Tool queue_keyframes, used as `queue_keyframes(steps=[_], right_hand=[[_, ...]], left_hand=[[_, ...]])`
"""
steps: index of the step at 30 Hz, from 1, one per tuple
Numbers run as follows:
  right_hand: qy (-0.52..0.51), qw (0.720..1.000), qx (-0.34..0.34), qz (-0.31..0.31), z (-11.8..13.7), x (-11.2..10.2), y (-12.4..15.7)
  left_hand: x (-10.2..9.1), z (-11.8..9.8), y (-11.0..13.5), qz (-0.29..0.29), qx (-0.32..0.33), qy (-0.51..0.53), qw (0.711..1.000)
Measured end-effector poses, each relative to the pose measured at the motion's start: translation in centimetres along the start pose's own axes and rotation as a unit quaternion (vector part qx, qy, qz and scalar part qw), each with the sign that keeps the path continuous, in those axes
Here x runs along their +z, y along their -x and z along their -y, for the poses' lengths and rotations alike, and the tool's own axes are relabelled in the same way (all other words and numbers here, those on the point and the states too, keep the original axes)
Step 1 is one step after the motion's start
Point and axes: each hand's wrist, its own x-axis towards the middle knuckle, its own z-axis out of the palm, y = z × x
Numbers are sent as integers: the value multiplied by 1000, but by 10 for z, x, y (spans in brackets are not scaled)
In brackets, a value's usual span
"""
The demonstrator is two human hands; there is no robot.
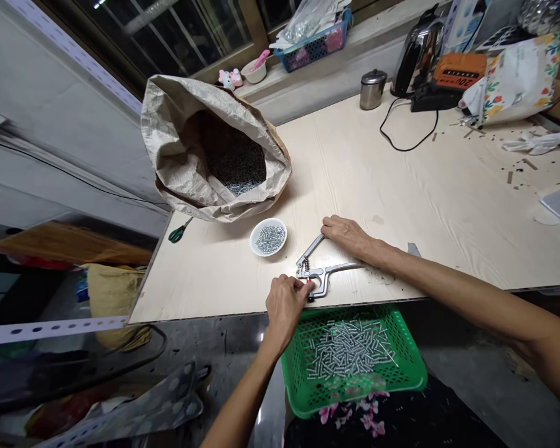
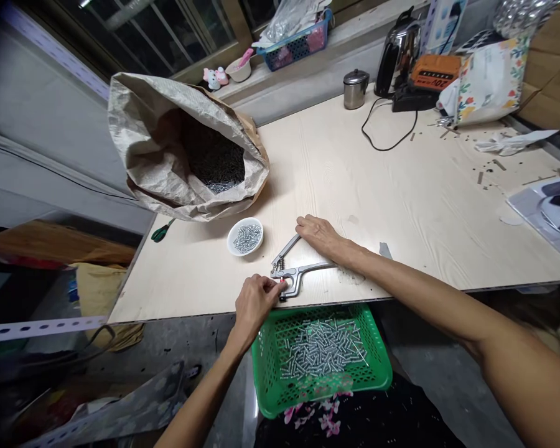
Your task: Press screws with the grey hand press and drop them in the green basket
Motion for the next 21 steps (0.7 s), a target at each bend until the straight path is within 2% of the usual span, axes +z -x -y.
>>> queue_keyframes(steps=[2, 4, 8, 10, 13, 15, 18, 19, 21], right_hand=[[-5, 1000, 10, -10, 1, 1, 1], [-7, 1000, 8, -27, 2, 2, 3], [-8, 998, 0, -56, 2, 5, 6], [-9, 998, 0, -59, 2, 6, 5], [-4, 999, 5, -52, 3, 6, 4], [-5, 999, 6, -52, 4, 5, 4], [-9, 998, 4, -63, 4, 7, 4], [-13, 997, 5, -70, 4, 8, 3], [-25, 996, 7, -87, 4, 11, 3]], left_hand=[[-5, -2, -11, 73, -20, -3, 997], [-12, -4, -19, 110, 2, -28, 994], [-31, -3, -13, 98, 83, -104, 986], [-43, 0, 1, 94, 99, -79, 988], [-59, 6, 16, 130, 143, -18, 981], [-65, 11, 10, 93, 162, -20, 982], [-70, 21, -27, -59, 134, -89, 985], [-70, 24, -43, -82, 124, -118, 982], [-69, 30, -74, -87, 106, -178, 974]])
